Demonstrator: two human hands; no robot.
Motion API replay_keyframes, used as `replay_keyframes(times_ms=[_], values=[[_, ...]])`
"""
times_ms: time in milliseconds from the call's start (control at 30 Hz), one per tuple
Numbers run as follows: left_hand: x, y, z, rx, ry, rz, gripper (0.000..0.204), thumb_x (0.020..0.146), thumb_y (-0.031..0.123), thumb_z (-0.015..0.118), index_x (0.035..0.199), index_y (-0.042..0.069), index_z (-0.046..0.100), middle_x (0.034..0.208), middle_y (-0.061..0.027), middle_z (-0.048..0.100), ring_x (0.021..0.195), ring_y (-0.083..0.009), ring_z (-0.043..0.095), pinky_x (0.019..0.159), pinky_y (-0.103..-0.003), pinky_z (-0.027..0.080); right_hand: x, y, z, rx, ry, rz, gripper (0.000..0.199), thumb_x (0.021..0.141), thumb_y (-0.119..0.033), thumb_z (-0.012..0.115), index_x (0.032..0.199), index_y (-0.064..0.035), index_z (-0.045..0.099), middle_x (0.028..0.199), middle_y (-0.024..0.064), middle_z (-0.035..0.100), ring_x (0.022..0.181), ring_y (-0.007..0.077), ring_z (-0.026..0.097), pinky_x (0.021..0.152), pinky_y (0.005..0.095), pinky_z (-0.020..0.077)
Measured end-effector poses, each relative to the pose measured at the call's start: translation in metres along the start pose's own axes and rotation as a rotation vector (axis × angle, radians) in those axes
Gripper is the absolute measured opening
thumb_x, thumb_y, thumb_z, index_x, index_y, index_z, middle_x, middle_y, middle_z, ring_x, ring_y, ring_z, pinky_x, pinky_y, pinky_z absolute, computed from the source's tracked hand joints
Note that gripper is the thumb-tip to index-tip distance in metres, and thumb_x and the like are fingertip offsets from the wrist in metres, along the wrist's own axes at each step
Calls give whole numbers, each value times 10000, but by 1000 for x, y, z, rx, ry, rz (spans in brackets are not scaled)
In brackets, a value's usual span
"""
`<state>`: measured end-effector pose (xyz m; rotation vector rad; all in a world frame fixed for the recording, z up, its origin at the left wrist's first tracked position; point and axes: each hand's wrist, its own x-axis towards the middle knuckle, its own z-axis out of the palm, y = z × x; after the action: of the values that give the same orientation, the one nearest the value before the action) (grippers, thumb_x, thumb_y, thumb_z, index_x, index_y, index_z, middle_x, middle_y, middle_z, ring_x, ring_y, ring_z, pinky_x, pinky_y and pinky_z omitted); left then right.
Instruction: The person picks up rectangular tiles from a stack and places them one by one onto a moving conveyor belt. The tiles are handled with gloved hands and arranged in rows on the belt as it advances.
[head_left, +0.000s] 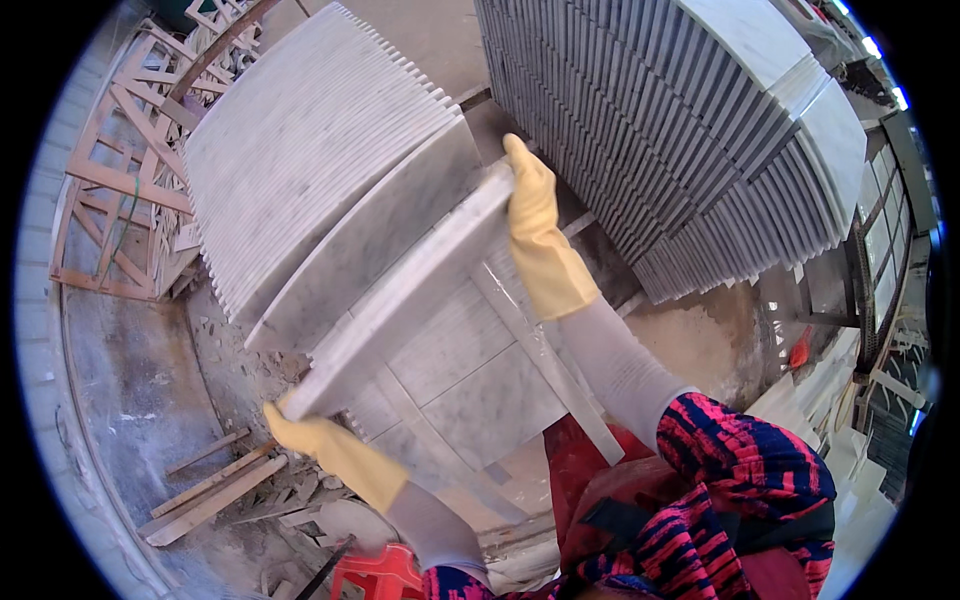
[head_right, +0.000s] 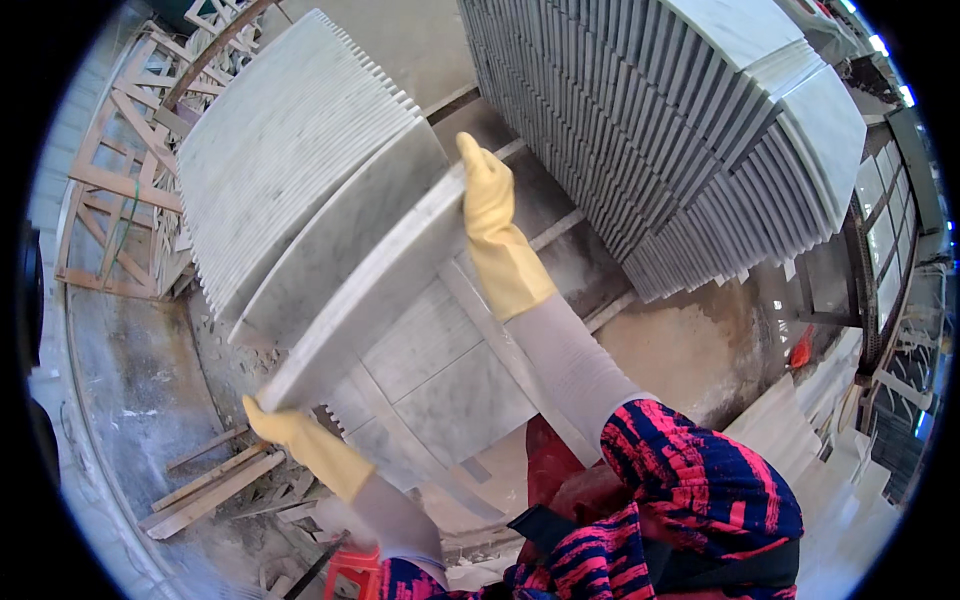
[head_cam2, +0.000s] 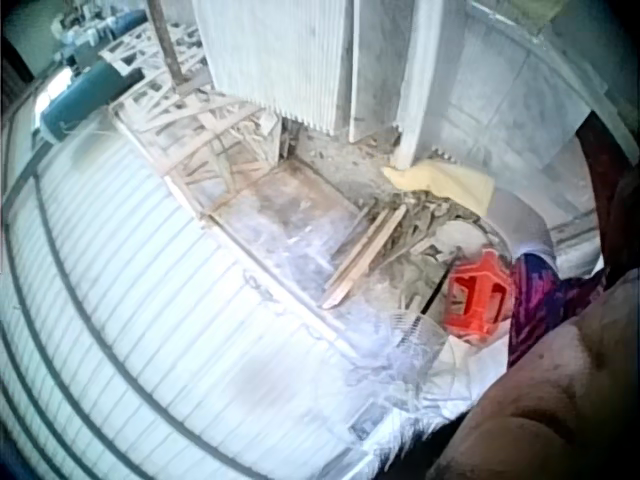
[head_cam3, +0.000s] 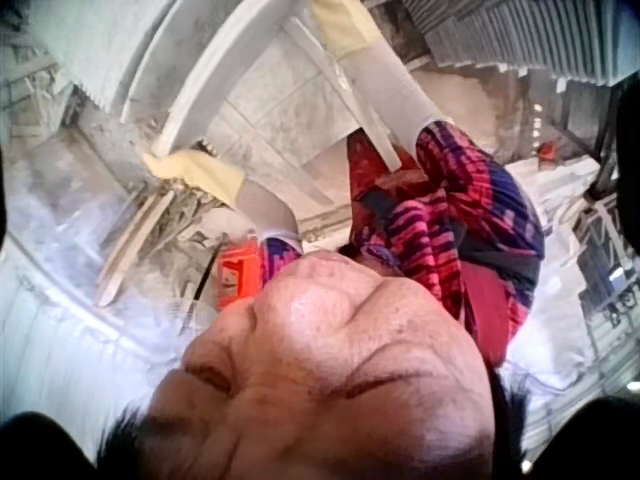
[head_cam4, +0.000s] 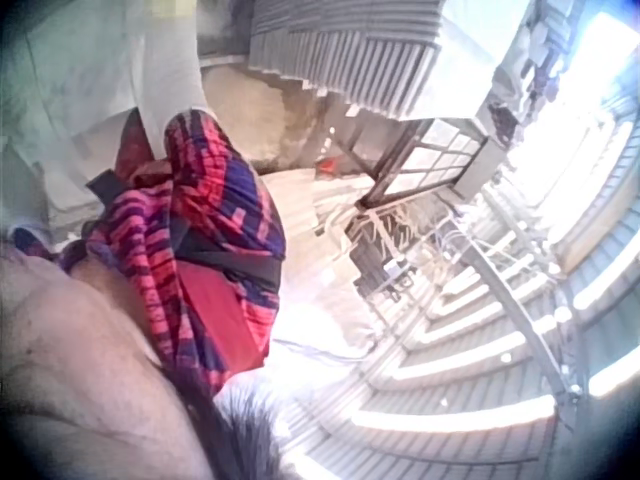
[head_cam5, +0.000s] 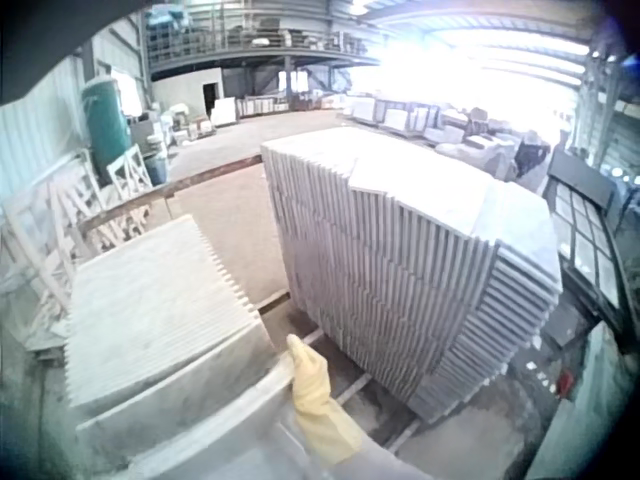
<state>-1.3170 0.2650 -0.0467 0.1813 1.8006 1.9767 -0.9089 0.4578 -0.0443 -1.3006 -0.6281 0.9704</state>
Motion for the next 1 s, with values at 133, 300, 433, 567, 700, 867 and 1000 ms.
replay_keyframes(times_ms=[133, 300, 433, 567, 700, 867, 1000], values=[[-112, 44, -7, 150, 83, 40, 488, 1043, 415, 475, 852, 6, 661, 892, -128, 685, 868, -258, 645, 844, -385, 503, -31, -34, -60, 42, -6, 113, 519, 1004, -443, 589, 753, 0, 686, 682, 85, 646, 654, 179, 584, 670, 323, 465], [-181, 45, -48, 156, 50, -50, 503, 1052, 403, 473, 778, 14, 637, 787, -136, 665, 781, -250, 631, 816, -375, 501, -64, -64, -132, -70, -9, 162, 665, 1018, -503, 496, 632, 12, 662, 593, 159, 638, 555, 244, 609, 610, 341, 507], [-210, 26, -68, 241, 52, -34, 560, 1053, 376, 452, 732, -36, 654, 736, -178, 669, 742, -273, 639, 814, -386, 522, -77, -63, -171, -163, 18, 152, 696, 1018, -519, 469, 613, 16, 656, 572, 176, 632, 529, 256, 609, 576, 338, 516], [-222, 8, -79, 258, 33, 6, 584, 1050, 376, 444, 713, -53, 651, 733, -203, 679, 738, -283, 652, 825, -388, 527, -81, -48, -192, -141, -11, 123, 667, 1021, -499, 474, 643, 17, 660, 590, 175, 642, 527, 248, 609, 567, 339, 514], [-231, 7, -86, 194, 21, -24, 590, 1056, 397, 436, 709, -38, 631, 735, -214, 678, 743, -286, 654, 840, -403, 525, -87, -55, -199, -121, -87, 146, 648, 1033, -503, 471, 707, 17, 681, 632, 163, 661, 565, 229, 616, 610, 321, 513], [-235, 6, -94, 161, -78, -24, 563, 1069, 416, 423, 768, -20, 613, 787, -223, 673, 787, -297, 659, 894, -447, 526, -90, -66, -210, -65, -219, 165, 780, 1069, -614, 322, 781, 5, 700, 770, 164, 709, 721, 245, 658, 751, 346, 527], [-237, 6, -111, 180, -291, 18, 555, 1074, 433, 413, 860, -28, 637, 899, -227, 692, 883, -313, 667, 1005, -474, 495, -88, -58, -225, 49, -223, 227, 840, 1067, -658, 256, 815, 6, 703, 845, 184, 732, 828, 279, 695, 854, 383, 546]])
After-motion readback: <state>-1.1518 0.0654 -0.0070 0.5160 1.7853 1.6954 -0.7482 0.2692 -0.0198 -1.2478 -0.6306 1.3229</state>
